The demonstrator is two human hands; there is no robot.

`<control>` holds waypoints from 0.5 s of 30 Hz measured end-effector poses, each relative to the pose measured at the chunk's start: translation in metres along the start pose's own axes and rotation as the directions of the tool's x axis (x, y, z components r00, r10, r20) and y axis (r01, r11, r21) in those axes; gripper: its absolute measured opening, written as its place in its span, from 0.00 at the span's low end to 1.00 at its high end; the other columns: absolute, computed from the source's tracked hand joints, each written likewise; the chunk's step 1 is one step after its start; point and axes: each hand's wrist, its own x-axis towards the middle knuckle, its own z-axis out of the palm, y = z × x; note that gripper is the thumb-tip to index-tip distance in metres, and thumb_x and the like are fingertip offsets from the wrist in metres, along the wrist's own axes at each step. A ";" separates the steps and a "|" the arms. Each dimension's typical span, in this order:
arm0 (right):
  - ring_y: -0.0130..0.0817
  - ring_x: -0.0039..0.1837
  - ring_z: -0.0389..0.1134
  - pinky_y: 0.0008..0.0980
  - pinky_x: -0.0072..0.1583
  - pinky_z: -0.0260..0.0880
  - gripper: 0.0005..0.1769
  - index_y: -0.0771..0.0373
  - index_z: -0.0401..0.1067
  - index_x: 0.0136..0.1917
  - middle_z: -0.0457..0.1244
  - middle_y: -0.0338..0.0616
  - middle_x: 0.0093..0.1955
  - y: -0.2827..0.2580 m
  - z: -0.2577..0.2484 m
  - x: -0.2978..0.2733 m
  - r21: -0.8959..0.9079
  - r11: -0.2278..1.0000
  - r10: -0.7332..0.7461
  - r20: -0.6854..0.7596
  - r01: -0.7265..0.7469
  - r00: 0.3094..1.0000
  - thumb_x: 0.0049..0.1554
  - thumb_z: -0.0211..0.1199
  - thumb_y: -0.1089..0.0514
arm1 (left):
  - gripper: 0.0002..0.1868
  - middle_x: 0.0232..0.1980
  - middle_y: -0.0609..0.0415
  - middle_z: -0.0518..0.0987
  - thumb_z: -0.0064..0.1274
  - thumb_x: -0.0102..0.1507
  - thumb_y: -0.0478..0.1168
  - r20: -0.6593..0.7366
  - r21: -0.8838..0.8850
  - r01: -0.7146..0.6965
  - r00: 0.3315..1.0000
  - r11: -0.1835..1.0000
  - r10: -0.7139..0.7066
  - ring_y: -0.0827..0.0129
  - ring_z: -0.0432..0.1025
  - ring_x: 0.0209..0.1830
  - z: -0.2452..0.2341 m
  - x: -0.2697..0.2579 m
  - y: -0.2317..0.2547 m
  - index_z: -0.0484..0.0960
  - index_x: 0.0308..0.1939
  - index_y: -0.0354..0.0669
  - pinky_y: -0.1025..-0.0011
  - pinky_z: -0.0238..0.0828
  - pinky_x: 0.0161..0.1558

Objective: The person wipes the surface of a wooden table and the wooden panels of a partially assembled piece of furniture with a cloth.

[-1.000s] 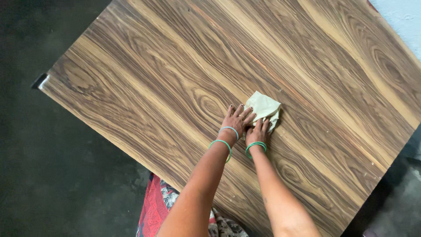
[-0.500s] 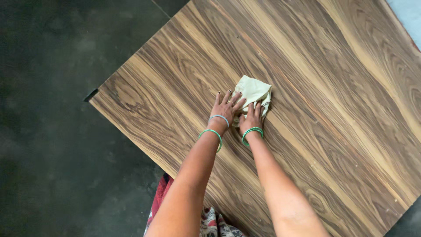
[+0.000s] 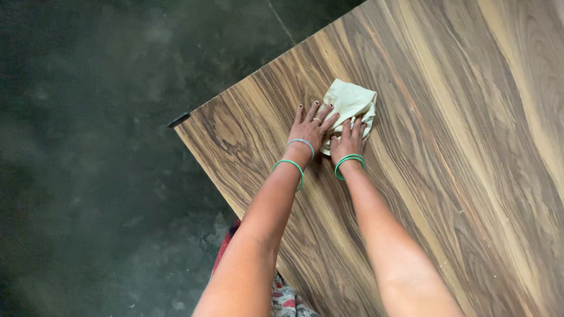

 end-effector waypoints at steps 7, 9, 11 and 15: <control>0.67 0.83 0.38 0.67 0.75 0.45 0.44 0.62 0.50 0.80 0.38 0.64 0.84 -0.081 0.002 0.044 -0.051 0.985 -0.162 0.049 0.165 0.986 0.57 0.65 0.50 | 0.38 0.84 0.66 0.49 0.48 0.67 0.52 -0.093 -0.052 0.125 0.987 0.991 -0.130 0.57 0.43 0.84 -0.021 -0.007 -0.081 0.51 0.80 0.71 0.41 0.36 0.78; 0.67 0.82 0.39 0.67 0.75 0.44 0.45 0.62 0.51 0.80 0.38 0.64 0.83 -0.103 0.008 0.051 -0.061 0.973 -0.219 0.050 0.221 0.975 0.56 0.65 0.50 | 0.39 0.83 0.64 0.49 0.49 0.65 0.52 -0.131 -0.083 0.148 0.979 0.985 -0.158 0.57 0.43 0.83 -0.022 -0.016 -0.102 0.52 0.79 0.70 0.40 0.36 0.76; 0.66 0.82 0.39 0.67 0.76 0.43 0.45 0.62 0.51 0.80 0.38 0.64 0.83 -0.124 0.013 0.055 -0.063 0.963 -0.259 0.073 0.263 0.963 0.56 0.66 0.50 | 0.40 0.83 0.63 0.49 0.50 0.64 0.53 -0.169 -0.091 0.172 0.968 0.981 -0.185 0.56 0.43 0.83 -0.023 -0.027 -0.121 0.52 0.79 0.70 0.39 0.36 0.75; 0.64 0.83 0.37 0.67 0.76 0.42 0.44 0.59 0.52 0.79 0.38 0.61 0.84 -0.165 0.020 0.051 -0.074 0.938 -0.327 0.133 0.339 0.936 0.55 0.66 0.50 | 0.40 0.83 0.62 0.51 0.51 0.64 0.54 -0.202 -0.059 0.231 0.950 0.971 -0.238 0.53 0.43 0.83 -0.025 -0.060 -0.151 0.54 0.79 0.68 0.38 0.35 0.76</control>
